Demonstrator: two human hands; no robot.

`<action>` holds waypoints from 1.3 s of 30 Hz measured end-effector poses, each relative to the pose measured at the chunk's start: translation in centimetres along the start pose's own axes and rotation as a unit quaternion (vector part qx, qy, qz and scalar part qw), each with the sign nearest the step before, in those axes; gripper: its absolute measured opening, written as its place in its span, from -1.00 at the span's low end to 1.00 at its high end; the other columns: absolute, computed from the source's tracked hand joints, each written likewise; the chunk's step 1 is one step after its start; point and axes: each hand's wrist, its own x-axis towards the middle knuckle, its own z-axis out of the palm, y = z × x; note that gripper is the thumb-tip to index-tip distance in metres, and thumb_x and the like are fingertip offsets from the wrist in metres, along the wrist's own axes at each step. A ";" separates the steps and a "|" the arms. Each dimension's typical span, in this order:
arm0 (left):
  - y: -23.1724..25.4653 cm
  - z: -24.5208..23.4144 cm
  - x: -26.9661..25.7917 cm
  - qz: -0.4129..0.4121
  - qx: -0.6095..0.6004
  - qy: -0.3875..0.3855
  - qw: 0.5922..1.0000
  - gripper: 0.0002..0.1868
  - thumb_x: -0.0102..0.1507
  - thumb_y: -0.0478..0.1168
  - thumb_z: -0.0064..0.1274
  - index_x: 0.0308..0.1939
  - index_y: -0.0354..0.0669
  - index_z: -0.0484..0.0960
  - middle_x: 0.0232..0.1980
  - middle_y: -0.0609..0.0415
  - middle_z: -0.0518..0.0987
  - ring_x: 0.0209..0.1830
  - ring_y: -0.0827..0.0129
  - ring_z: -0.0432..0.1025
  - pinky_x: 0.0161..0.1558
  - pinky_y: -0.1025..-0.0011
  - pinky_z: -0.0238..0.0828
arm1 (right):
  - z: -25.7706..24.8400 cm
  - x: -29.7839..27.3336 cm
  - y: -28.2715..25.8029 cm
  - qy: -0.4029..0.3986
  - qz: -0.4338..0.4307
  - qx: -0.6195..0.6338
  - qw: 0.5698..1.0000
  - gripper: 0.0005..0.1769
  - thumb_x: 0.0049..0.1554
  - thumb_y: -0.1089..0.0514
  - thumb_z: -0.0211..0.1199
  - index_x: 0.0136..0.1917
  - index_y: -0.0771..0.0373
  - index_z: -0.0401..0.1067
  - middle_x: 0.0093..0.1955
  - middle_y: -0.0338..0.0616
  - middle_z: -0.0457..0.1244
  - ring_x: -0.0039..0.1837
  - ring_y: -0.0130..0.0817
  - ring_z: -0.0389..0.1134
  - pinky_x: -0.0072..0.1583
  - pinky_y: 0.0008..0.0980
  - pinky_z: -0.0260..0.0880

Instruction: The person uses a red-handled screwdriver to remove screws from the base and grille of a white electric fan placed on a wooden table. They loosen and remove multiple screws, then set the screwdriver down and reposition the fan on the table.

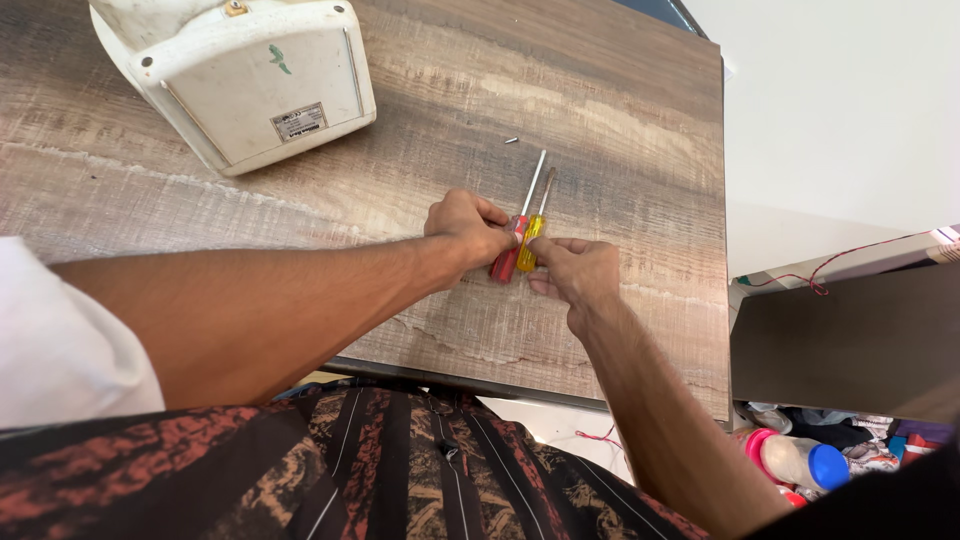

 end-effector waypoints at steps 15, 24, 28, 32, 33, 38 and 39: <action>1.9 -7.7 -3.2 0.075 -0.105 0.080 0.988 -0.63 0.11 0.08 0.31 -0.16 -0.05 0.81 -0.10 0.13 0.76 -0.08 0.41 0.63 0.01 0.38 0.58 | 1.6 -2.8 -6.4 0.035 -0.122 0.050 0.991 -0.52 0.05 0.00 0.36 0.04 0.48 0.51 -0.14 0.01 0.42 -0.27 -0.28 0.49 -0.23 -0.41 0.54; 4.2 -15.9 -4.7 0.156 -0.136 0.155 0.966 -0.62 0.13 0.10 0.29 -0.16 -0.08 0.81 -0.15 0.13 0.76 -0.16 0.44 0.61 -0.10 0.40 0.58 | 6.9 -5.3 -13.9 -0.017 -0.188 0.060 0.980 -0.55 0.03 -0.01 0.35 0.01 0.43 0.54 -0.12 -0.05 0.42 -0.22 -0.30 0.46 -0.15 -0.38 0.56; 4.0 -20.1 -5.1 0.161 -0.153 0.226 0.949 -0.65 0.14 0.08 0.29 -0.14 -0.05 0.76 -0.12 0.15 0.74 -0.15 0.43 0.62 -0.09 0.39 0.59 | 10.1 -6.1 -16.7 -0.052 -0.201 0.044 0.977 -0.42 0.01 -0.10 0.34 0.10 0.44 0.50 0.01 0.01 0.40 -0.02 -0.24 0.47 -0.06 -0.31 0.58; 2.5 -24.5 -5.0 0.144 -0.179 0.292 0.929 -0.71 0.16 0.00 0.26 -0.13 -0.02 0.75 -0.09 0.18 0.74 -0.19 0.38 0.65 -0.13 0.37 0.65 | 13.7 -7.0 -18.6 -0.066 -0.185 0.013 0.980 -0.15 0.01 -0.20 0.36 0.36 0.43 0.30 0.30 0.23 0.21 0.21 -0.05 0.34 0.04 -0.02 0.61; 1.9 -25.6 -4.9 0.141 -0.180 0.311 0.922 -0.72 0.16 -0.02 0.26 -0.12 -0.03 0.74 -0.09 0.18 0.74 -0.20 0.37 0.66 -0.14 0.37 0.67 | 14.7 -7.2 -18.8 -0.068 -0.173 0.009 0.982 -0.07 0.01 -0.22 0.37 0.43 0.42 0.22 0.37 0.29 0.14 0.26 0.02 0.29 0.06 0.08 0.61; -1.2 -29.9 -4.0 0.036 -0.199 0.367 0.908 -0.39 0.15 0.01 0.34 0.22 -0.07 0.51 0.15 0.01 0.61 0.02 0.29 0.56 -0.07 0.36 0.62 | 18.8 -8.1 -19.4 -0.108 -0.130 -0.003 0.986 0.16 0.00 -0.23 0.35 0.58 0.33 -0.21 0.42 0.40 0.05 0.27 0.20 0.30 0.09 0.22 0.57; -1.7 -30.4 -3.7 0.025 -0.193 0.376 0.906 -0.29 0.14 0.02 0.37 0.29 -0.08 0.44 0.22 -0.03 0.56 0.09 0.25 0.52 -0.04 0.34 0.59 | 19.4 -8.2 -19.5 -0.114 -0.119 -0.003 0.986 0.19 0.00 -0.22 0.33 0.59 0.31 -0.27 0.40 0.40 0.09 0.24 0.22 0.39 0.07 0.19 0.58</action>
